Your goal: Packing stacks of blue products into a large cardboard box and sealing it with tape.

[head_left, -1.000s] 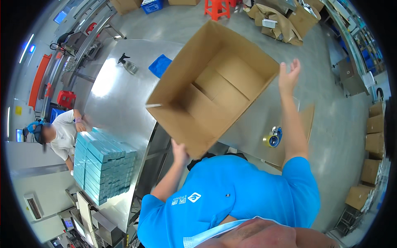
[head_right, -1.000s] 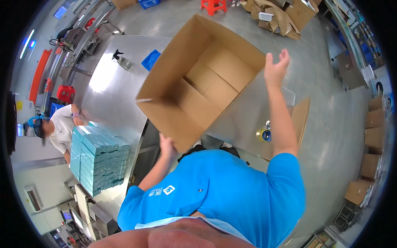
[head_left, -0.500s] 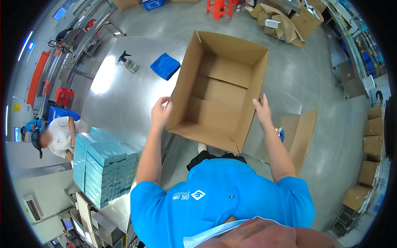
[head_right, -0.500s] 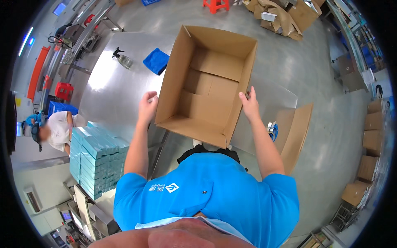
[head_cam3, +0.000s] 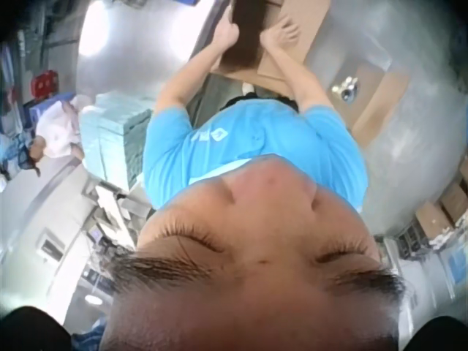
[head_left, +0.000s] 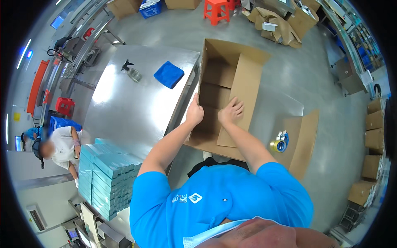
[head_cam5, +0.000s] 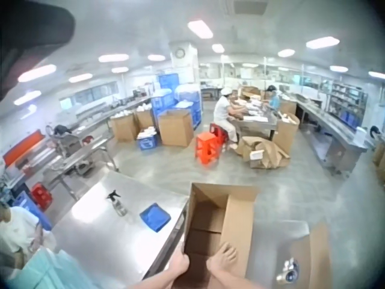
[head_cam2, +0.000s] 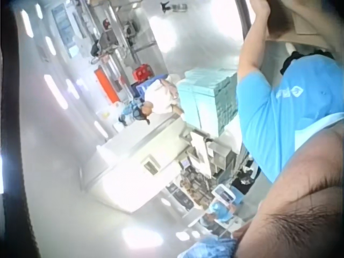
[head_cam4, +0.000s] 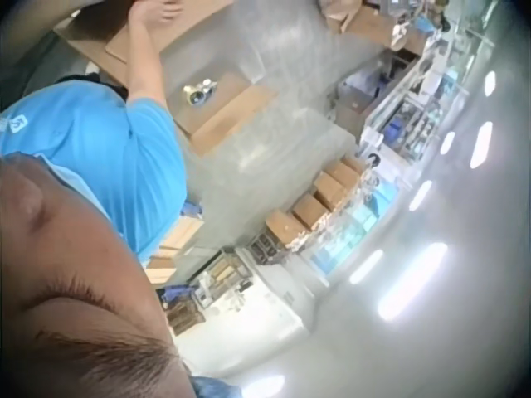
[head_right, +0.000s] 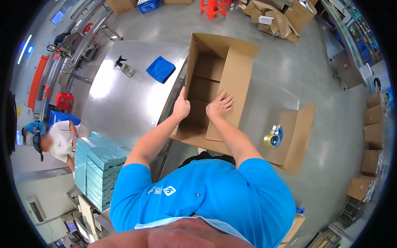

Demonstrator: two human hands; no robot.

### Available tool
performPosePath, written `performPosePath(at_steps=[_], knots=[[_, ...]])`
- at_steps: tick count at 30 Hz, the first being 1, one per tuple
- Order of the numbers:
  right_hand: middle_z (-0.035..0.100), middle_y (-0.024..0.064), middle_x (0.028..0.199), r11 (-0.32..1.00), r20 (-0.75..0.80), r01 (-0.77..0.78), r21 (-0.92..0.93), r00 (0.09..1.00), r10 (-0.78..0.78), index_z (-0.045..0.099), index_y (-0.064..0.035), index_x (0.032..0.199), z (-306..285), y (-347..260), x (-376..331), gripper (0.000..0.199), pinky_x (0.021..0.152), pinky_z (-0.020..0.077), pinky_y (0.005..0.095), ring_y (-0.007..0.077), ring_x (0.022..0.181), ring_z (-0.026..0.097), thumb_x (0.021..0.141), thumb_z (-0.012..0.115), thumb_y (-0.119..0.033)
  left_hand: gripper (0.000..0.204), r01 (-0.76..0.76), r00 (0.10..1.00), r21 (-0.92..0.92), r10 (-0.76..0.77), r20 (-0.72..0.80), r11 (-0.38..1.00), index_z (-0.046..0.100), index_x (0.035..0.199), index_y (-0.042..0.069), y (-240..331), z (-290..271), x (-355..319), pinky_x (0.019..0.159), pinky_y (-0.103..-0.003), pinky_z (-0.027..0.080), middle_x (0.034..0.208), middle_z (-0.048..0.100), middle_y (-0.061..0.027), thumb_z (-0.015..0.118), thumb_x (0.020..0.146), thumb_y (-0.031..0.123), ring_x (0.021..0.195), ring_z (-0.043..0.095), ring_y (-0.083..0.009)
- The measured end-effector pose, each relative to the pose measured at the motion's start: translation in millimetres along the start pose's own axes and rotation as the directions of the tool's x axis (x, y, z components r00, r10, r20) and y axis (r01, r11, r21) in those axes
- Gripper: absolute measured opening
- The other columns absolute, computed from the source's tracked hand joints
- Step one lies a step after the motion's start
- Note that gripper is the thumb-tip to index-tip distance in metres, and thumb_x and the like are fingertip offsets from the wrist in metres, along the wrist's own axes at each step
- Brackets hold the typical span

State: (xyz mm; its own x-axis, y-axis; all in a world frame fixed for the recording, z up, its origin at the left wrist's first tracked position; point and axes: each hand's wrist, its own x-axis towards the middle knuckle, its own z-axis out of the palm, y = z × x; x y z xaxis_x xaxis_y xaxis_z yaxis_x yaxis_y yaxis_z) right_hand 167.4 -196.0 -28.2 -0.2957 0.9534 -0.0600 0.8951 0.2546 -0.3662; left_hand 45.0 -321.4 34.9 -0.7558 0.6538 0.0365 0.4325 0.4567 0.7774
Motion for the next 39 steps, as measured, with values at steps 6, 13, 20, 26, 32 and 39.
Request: performPosePath(at_steps=[6, 13, 20, 26, 32, 39], knots=[[0.008, 0.0338, 0.173, 0.991, 0.065, 0.077, -0.110, 0.995, -0.070, 0.008, -0.0112, 0.172, -0.6, 1.0, -12.5, 0.111, 0.126, 0.0111, 0.0633, 0.0513, 0.160, 0.009, 0.085, 0.075, -0.032, 0.080, -0.055, 0.998, -0.067, 0.057, 0.035, 0.996, 0.029, 0.168, 0.021, -48.1, -55.3, 17.0, 0.106, -0.052, 0.050, 0.132, 0.064, -0.0350, 0.046, 0.093, 0.000, 0.119, 0.065, -0.0497], [0.003, 0.0322, 0.174, 0.984, 0.152, 0.135, -0.119, 0.982, -0.116, 0.007, -0.0131, 0.172, -2.3, 12.5, -12.9, 0.109, 0.127, 0.0102, 0.0635, 0.0512, 0.160, 0.006, 0.088, 0.072, -0.034, 0.080, -0.062, 0.992, 0.048, 0.067, -0.105, 0.997, 0.030, 0.166, 0.010, 13.9, 32.7, -15.0, 0.110, -0.051, 0.049, 0.145, 0.057, -0.0333, 0.045, 0.090, -0.008, 0.127, 0.060, -0.0503], [0.005, 0.0333, 0.173, 0.981, 0.131, 0.189, 0.040, 0.973, -0.192, 0.010, -0.0140, 0.172, -14.6, 27.8, -15.7, 0.114, 0.126, 0.0119, 0.0657, 0.0526, 0.159, 0.007, 0.083, 0.080, -0.034, 0.076, 0.056, 0.998, 0.048, -0.058, 0.039, 0.997, 0.034, 0.165, 0.014, -17.9, -43.6, 3.9, 0.108, -0.051, 0.051, 0.136, 0.065, -0.0307, 0.047, 0.092, 0.000, 0.121, 0.065, -0.0490], [0.004, 0.0334, 0.173, 0.965, 0.134, 0.240, 0.101, 0.958, -0.253, 0.012, -0.0144, 0.171, -18.7, 41.8, -13.6, 0.116, 0.126, 0.0118, 0.0660, 0.0530, 0.159, 0.005, 0.082, 0.082, -0.035, 0.072, -0.030, 0.999, 0.154, 0.036, -0.037, 0.988, 0.036, 0.163, 0.014, -8.1, -28.3, 7.1, 0.104, -0.051, 0.053, 0.123, 0.069, -0.0327, 0.048, 0.093, 0.003, 0.114, 0.068, -0.0495], [0.004, 0.0354, 0.172, 0.960, 0.153, 0.272, 0.062, 0.948, -0.279, 0.012, -0.0127, 0.171, -17.2, 58.9, -6.1, 0.115, 0.126, 0.0110, 0.0660, 0.0542, 0.159, 0.005, 0.082, 0.081, -0.034, 0.064, -0.142, 0.990, 0.150, 0.138, 0.035, 0.978, 0.044, 0.155, 0.012, 6.3, -52.5, 79.5, 0.103, -0.051, 0.053, 0.138, 0.063, -0.0299, 0.061, 0.093, 0.012, 0.125, 0.062, -0.0469], [0.006, 0.0336, 0.173, 0.975, 0.144, 0.223, 0.018, 0.964, -0.224, 0.016, -0.0126, 0.171, -8.9, 58.4, -3.8, 0.109, 0.128, 0.0087, 0.0633, 0.0534, 0.159, 0.007, 0.082, 0.077, -0.031, 0.062, -0.240, 0.962, 0.388, 0.272, -0.029, 0.890, 0.045, 0.151, 0.010, 104.7, -25.7, 229.5, 0.097, -0.056, 0.055, 0.127, 0.066, -0.0269, 0.070, 0.096, 0.024, 0.116, 0.065, -0.0482]])
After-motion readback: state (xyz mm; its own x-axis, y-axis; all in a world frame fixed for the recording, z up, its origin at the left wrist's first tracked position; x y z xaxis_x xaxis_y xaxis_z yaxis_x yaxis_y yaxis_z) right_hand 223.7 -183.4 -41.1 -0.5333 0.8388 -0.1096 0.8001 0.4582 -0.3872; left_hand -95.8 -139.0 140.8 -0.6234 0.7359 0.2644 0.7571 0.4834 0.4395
